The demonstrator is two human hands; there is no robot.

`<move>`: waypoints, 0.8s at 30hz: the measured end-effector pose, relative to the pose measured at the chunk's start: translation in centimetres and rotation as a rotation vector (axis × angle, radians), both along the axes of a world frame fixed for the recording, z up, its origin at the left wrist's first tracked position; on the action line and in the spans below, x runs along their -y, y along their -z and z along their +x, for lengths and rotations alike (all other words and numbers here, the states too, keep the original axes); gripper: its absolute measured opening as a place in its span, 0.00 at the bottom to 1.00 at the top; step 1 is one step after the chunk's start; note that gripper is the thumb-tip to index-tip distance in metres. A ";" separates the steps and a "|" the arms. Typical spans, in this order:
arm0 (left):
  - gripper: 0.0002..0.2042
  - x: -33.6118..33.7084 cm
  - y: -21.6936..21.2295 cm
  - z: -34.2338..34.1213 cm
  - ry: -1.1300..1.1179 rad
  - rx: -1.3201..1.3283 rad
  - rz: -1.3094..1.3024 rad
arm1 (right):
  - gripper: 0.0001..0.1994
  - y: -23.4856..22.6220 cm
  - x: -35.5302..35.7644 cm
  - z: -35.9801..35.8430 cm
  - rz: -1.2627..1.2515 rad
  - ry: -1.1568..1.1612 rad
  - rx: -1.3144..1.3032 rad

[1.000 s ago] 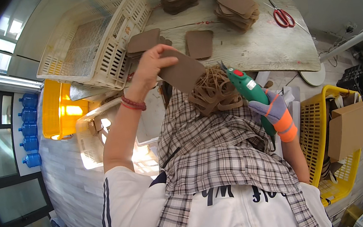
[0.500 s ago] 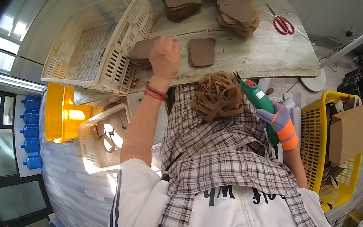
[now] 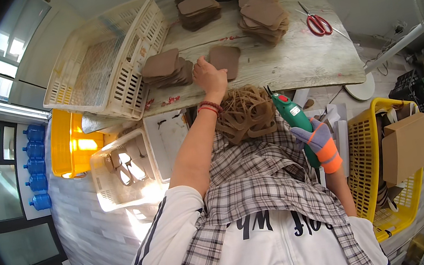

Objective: The person uses a handheld rotary tool to smooth the edges of brown cardboard pieces one by one. They pick up each piece, run the tool along the perimeter, and place the finished piece into a white plastic basket.

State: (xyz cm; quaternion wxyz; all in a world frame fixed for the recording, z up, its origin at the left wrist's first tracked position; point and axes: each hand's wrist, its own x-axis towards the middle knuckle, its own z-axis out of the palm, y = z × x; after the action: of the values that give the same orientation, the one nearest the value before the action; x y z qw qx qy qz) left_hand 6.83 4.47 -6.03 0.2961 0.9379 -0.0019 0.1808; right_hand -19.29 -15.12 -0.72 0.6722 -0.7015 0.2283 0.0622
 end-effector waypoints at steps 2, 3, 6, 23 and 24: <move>0.26 -0.4 1.0 0.3 0.053 0.032 -0.057 | 0.18 0.3 -0.1 0.2 0.018 0.009 0.011; 0.25 -0.4 1.0 0.2 0.080 0.047 -0.087 | 0.18 0.2 -0.1 0.3 0.041 0.021 0.002; 0.22 -0.1 0.7 -0.1 0.093 -0.119 -0.170 | 0.18 -0.3 -0.3 0.6 0.094 0.045 -0.013; 0.19 3.4 -6.4 -6.5 0.517 -0.372 -1.878 | 0.18 -3.3 -0.9 2.6 0.093 0.117 0.087; 0.19 3.6 -6.7 -6.7 0.527 -0.394 -1.904 | 0.17 -3.2 -0.9 2.6 0.097 0.116 0.088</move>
State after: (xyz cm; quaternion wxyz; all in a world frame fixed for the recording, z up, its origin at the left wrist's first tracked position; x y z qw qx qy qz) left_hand 0.08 0.90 0.64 0.9478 0.2940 -0.0152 -0.1224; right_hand -16.67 -14.27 2.44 0.7173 -0.6559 0.2352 0.0033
